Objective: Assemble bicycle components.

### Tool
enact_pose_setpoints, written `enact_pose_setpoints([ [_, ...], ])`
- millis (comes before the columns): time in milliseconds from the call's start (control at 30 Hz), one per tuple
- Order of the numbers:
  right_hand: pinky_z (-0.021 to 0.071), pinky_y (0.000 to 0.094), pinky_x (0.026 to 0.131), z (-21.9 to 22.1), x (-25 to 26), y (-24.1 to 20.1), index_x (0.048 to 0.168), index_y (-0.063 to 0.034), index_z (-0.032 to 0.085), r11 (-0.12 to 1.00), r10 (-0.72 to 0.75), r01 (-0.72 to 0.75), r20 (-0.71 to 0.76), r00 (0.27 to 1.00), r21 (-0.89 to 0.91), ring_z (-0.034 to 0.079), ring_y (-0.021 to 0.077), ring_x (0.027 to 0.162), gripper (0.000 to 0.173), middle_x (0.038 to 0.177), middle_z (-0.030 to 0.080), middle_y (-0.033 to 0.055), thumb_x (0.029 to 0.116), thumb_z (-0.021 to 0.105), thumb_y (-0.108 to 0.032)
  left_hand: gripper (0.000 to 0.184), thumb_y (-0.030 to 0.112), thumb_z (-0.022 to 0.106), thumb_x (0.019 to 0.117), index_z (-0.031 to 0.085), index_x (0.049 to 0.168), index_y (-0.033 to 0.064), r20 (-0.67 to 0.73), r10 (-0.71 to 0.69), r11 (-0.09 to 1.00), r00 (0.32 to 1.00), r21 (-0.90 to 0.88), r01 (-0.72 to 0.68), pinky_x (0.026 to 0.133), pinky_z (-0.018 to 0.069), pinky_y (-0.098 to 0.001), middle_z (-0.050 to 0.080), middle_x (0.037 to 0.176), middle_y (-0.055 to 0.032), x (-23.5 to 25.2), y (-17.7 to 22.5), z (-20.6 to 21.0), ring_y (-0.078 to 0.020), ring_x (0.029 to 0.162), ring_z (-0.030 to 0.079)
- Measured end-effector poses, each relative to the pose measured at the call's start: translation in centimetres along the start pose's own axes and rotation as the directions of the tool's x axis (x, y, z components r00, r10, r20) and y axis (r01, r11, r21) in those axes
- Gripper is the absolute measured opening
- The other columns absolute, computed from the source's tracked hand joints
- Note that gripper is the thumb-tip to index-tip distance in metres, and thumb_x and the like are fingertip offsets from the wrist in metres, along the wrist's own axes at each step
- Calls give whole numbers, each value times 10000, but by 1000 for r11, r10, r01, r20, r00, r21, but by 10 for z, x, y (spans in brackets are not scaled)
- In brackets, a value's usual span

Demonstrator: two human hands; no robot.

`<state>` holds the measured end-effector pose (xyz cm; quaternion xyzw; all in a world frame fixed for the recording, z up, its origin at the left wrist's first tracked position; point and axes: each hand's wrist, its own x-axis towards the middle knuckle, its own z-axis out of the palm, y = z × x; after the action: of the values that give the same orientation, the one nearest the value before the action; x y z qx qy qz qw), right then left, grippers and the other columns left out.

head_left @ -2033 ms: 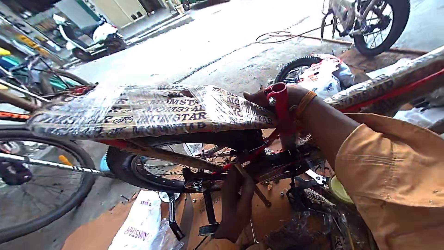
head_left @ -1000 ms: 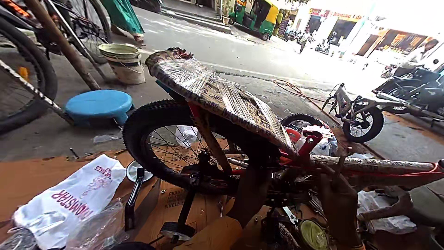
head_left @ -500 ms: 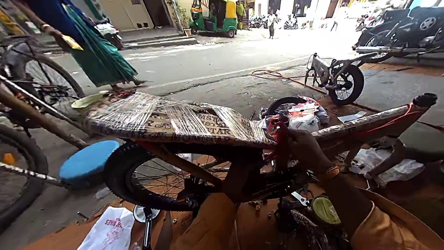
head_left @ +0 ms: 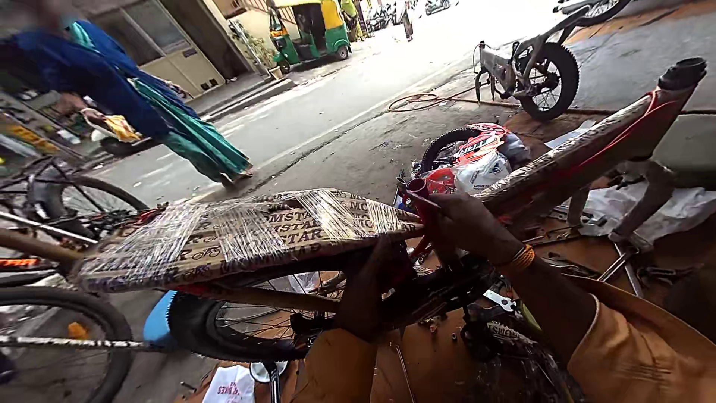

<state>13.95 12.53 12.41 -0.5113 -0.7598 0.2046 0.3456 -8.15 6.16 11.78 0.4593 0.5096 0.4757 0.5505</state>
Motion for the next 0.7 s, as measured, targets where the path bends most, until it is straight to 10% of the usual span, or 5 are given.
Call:
enact_pose_setpoints([
  [200,552,511,726,2,-6,-1,1200,-142,692,995,-6,10,-41,999,99,685,249,814,267,863,699,87,1011,507,-104,387,532,692,927,704,925,145,-345,85,996,935,1,-90,433,417,-252,575,659,-25,2,-4,39,-108,486,481],
  [367,582,367,973,10,-46,2,1443,-128,562,877,8,147,-320,947,458,668,121,1144,383,1295,681,28,1103,398,-187,311,455,676,969,712,983,145,-406,110,993,907,9,-116,437,415,-249,615,704,-23,2,-5,44,-103,505,503],
  [433,589,326,625,22,-80,2,1320,-119,565,836,133,113,-399,907,536,654,126,765,278,986,663,15,1092,442,-220,247,407,689,970,722,948,163,-409,99,992,907,-31,-122,395,329,-205,562,646,6,-1,-2,46,-67,445,402],
  [500,490,352,471,44,-120,14,1193,-180,542,806,261,-117,-170,950,580,543,151,569,225,773,556,0,1068,485,-357,226,402,694,967,717,976,178,-398,82,994,914,-34,-105,399,323,-191,543,636,19,-4,-1,45,-52,442,387],
  [700,548,372,688,98,-166,39,1160,-124,664,643,388,-500,317,866,580,628,156,727,318,842,635,33,1089,433,-331,236,407,536,1048,670,1083,215,-310,115,993,944,25,-113,372,313,-148,545,679,47,-5,-2,38,-8,431,372],
])
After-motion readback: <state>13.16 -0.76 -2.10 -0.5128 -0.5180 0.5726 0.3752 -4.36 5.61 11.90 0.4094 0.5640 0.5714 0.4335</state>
